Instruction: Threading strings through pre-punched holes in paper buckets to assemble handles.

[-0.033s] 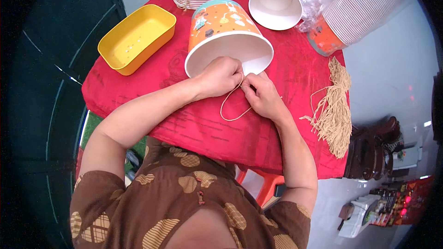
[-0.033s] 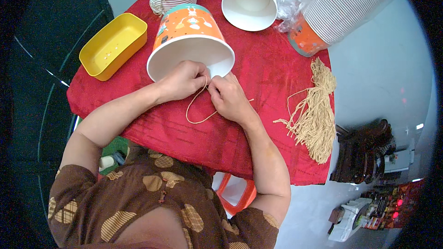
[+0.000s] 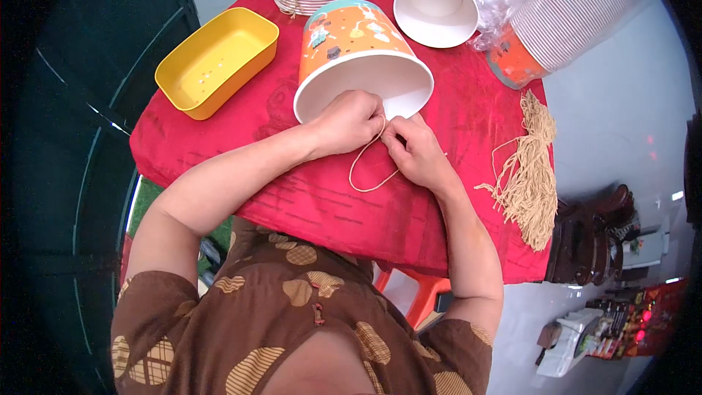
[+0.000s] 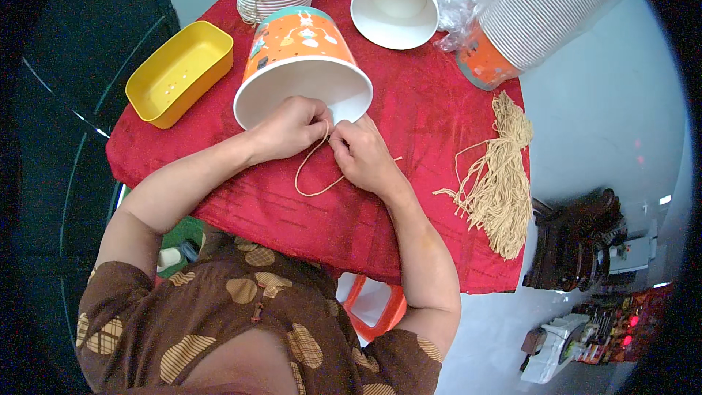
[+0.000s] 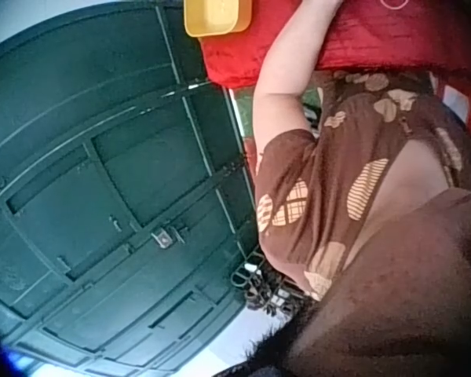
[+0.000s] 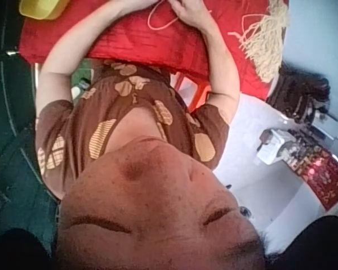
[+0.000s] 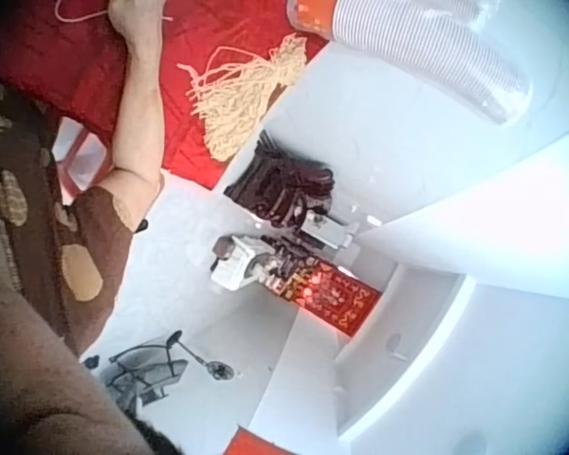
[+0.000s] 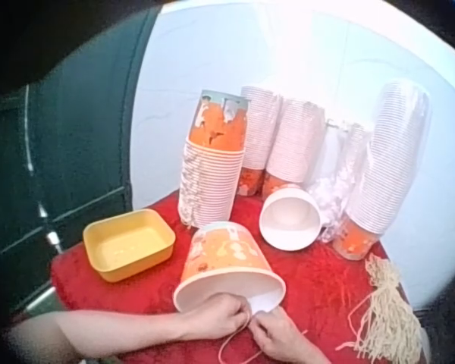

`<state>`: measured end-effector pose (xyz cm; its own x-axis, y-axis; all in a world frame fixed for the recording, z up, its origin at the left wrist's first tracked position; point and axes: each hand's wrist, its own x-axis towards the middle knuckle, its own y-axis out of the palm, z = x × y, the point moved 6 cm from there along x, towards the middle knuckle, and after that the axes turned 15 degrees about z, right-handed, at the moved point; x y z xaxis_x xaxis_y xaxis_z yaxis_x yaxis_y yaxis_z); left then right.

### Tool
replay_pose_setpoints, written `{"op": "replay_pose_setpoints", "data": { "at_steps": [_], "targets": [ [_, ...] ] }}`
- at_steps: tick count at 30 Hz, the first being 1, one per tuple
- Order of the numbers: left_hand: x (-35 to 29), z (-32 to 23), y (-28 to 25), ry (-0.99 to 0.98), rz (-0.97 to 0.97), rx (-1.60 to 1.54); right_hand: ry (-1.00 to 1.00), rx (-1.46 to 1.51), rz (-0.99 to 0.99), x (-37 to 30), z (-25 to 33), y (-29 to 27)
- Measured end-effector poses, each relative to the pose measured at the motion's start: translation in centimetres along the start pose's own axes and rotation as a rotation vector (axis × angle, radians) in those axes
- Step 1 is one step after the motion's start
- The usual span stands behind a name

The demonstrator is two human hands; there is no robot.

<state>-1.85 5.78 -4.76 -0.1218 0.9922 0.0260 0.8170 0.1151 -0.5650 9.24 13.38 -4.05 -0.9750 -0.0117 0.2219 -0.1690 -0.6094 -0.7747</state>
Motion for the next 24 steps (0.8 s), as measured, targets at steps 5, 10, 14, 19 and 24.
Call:
{"op": "replay_pose_setpoints", "data": {
  "at_steps": [5,10,14,19,24],
  "targets": [
    [-0.2,-0.2,0.3,0.005,0.018,-0.049,-0.012,0.046,-0.031,-0.2,0.1,-0.3],
    [-0.6,-0.5,0.8,0.103,-0.008,0.109,0.066,0.138,-0.02,-0.4,-0.5,-0.3],
    [-1.0,-1.2,1.1,0.132,-0.046,0.163,0.153,0.21,-0.053,-0.5,-1.2,-0.2],
    [-1.1,-1.5,1.4,0.159,-0.104,0.253,0.194,0.251,-0.056,-0.5,-1.2,0.0],
    [-1.0,-1.5,1.6,0.15,-0.104,0.304,0.226,0.248,-0.072,-0.7,-1.3,-0.3]
  ]
}}
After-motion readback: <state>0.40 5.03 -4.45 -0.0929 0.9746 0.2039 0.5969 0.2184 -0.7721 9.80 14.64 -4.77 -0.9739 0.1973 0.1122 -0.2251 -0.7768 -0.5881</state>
